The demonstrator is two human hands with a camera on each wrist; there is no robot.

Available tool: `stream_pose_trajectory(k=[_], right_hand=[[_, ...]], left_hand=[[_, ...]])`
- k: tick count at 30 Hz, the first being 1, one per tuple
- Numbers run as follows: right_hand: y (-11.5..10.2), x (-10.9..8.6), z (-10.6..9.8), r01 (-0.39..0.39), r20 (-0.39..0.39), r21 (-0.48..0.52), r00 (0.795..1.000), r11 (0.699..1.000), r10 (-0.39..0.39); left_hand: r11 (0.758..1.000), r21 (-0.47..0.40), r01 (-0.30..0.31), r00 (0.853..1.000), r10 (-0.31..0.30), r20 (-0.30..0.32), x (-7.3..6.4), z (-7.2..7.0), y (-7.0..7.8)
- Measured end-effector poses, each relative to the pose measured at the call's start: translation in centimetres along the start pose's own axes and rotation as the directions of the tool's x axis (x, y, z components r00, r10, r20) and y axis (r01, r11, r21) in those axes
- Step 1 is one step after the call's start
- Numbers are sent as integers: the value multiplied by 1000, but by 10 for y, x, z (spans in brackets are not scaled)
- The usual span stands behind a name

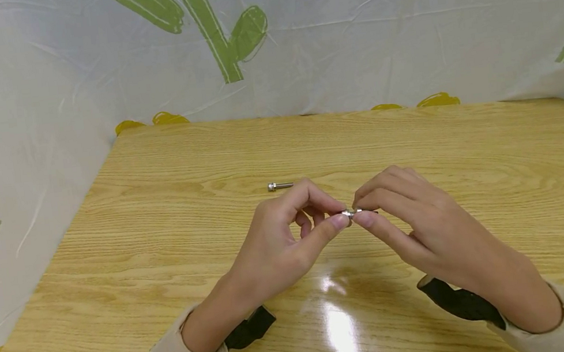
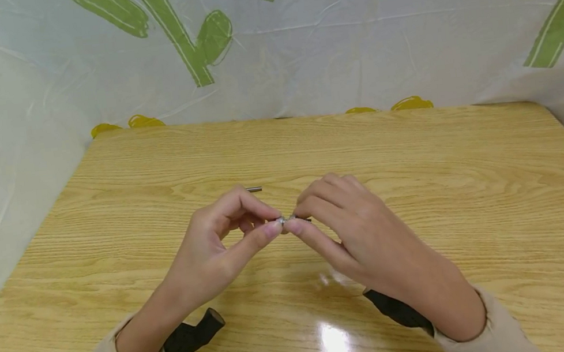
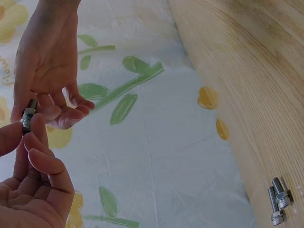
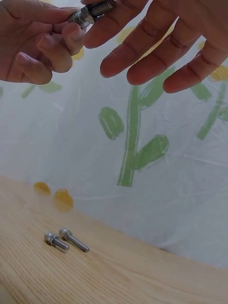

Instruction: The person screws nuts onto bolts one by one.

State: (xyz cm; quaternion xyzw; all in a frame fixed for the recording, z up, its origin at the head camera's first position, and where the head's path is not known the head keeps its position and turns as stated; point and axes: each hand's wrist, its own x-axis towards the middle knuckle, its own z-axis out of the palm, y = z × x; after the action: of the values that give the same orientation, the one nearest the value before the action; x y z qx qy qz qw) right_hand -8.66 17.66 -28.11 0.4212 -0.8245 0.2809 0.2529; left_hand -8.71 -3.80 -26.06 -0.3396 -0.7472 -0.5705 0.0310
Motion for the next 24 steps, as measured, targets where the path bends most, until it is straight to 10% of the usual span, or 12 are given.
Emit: stream_pose_trajectory(k=[24], right_hand=[[3,-2,1,48,-72,65,996,997,-43]], left_hand=[[1000,-1,2,1000,-2,-1,0,-1,-1]])
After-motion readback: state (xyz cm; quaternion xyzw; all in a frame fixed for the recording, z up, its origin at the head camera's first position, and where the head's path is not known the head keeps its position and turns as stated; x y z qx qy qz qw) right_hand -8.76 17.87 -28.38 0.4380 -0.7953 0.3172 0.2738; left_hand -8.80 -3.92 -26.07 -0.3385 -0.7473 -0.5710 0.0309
